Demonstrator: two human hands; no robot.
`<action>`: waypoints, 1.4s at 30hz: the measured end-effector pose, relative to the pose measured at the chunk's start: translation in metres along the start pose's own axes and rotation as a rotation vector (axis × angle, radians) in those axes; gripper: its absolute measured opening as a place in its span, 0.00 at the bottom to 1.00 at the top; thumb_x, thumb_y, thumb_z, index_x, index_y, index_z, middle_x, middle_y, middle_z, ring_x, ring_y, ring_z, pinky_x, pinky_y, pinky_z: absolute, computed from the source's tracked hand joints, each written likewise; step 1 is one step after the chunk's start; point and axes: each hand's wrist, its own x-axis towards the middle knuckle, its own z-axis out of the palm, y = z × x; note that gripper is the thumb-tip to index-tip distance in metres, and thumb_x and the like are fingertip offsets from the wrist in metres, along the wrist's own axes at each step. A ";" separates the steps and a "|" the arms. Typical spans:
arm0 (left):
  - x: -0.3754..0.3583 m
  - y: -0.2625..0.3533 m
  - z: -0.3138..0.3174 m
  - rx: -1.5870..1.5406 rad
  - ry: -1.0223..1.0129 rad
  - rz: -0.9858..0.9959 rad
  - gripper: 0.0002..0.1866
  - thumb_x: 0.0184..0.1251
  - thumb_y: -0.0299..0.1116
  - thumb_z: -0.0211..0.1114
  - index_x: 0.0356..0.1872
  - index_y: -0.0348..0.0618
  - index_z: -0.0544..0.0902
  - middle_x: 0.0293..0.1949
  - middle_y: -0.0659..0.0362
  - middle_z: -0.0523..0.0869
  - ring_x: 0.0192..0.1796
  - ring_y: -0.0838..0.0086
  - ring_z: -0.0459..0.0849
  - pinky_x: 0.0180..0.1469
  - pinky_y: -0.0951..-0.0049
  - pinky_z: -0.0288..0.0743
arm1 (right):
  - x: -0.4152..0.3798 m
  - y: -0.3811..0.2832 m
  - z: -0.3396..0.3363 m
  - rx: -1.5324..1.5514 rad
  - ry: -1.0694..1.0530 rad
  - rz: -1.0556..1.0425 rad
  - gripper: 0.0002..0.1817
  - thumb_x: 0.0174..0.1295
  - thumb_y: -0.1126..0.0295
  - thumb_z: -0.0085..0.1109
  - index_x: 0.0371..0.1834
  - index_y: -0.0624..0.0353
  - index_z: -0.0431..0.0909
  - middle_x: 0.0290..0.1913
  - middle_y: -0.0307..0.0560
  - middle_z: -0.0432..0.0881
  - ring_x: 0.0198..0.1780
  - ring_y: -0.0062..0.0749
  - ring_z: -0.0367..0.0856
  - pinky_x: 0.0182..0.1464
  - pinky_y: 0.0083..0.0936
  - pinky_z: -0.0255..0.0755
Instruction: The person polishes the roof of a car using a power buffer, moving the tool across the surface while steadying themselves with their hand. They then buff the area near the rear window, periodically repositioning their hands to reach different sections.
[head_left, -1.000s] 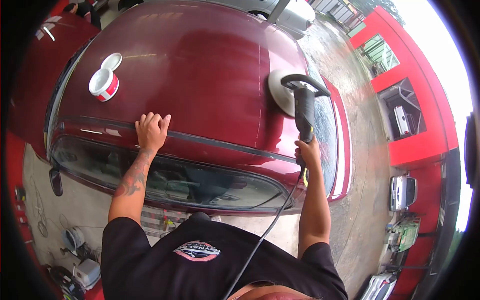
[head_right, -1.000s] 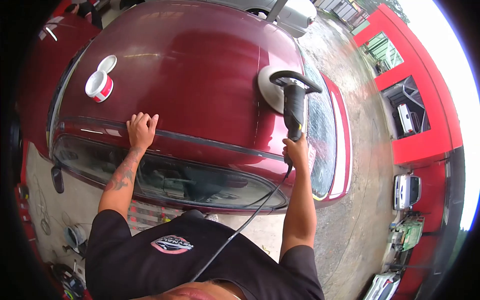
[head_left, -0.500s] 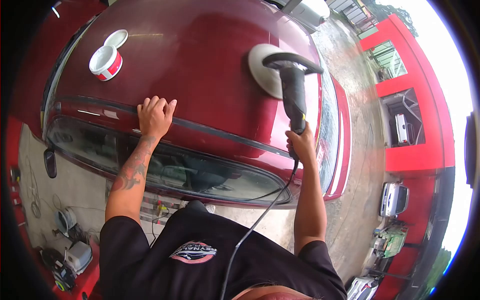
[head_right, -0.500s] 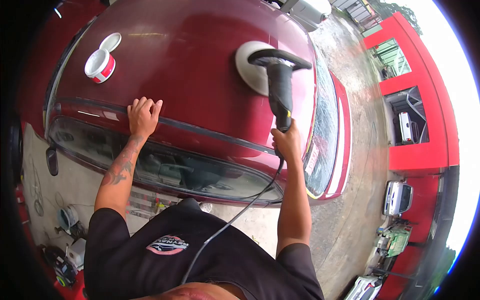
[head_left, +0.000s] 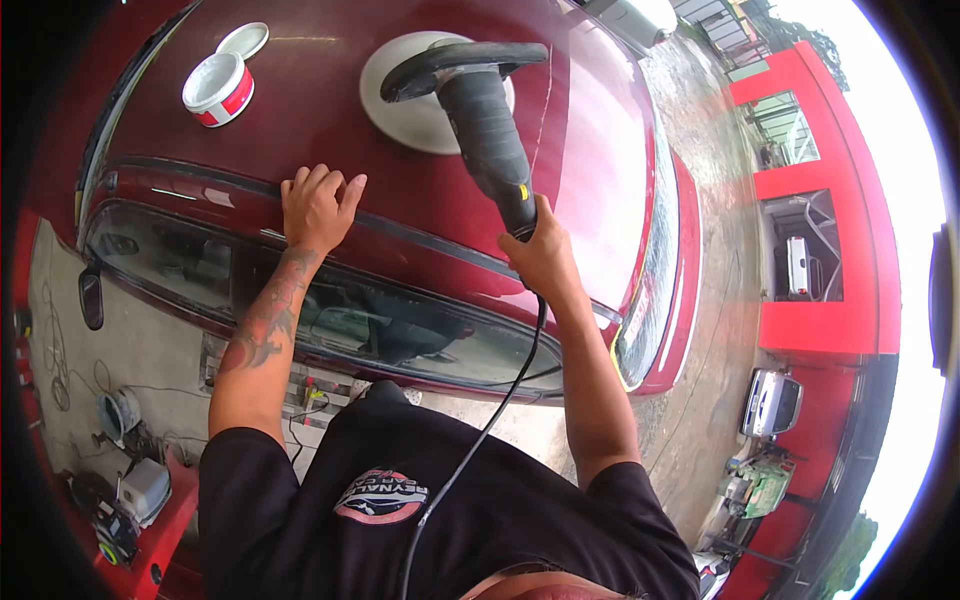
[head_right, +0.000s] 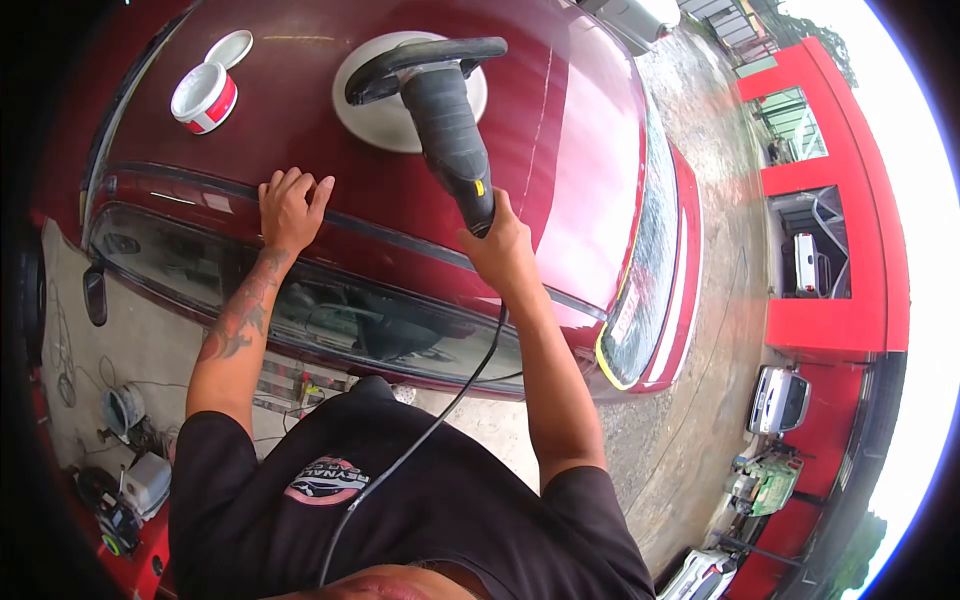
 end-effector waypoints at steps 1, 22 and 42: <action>0.000 0.000 0.000 -0.003 0.006 0.002 0.24 0.77 0.53 0.64 0.24 0.47 0.80 0.30 0.62 0.80 0.39 0.62 0.78 0.44 0.57 0.66 | -0.006 0.000 -0.002 0.000 -0.012 0.009 0.31 0.59 0.67 0.69 0.65 0.64 0.71 0.31 0.54 0.82 0.25 0.38 0.86 0.28 0.36 0.77; -0.001 0.000 0.001 0.006 -0.018 0.002 0.26 0.78 0.53 0.65 0.20 0.48 0.75 0.28 0.64 0.76 0.37 0.63 0.77 0.44 0.57 0.65 | -0.164 0.123 -0.056 0.397 0.340 0.450 0.18 0.60 0.75 0.66 0.53 0.60 0.73 0.24 0.40 0.79 0.21 0.24 0.78 0.25 0.26 0.72; -0.013 -0.009 0.005 -0.404 0.163 -0.119 0.16 0.80 0.49 0.62 0.40 0.47 0.76 0.25 0.62 0.74 0.31 0.61 0.77 0.38 0.57 0.70 | -0.134 0.059 -0.007 0.093 0.162 0.243 0.32 0.60 0.67 0.72 0.68 0.61 0.71 0.31 0.50 0.85 0.24 0.32 0.85 0.29 0.32 0.78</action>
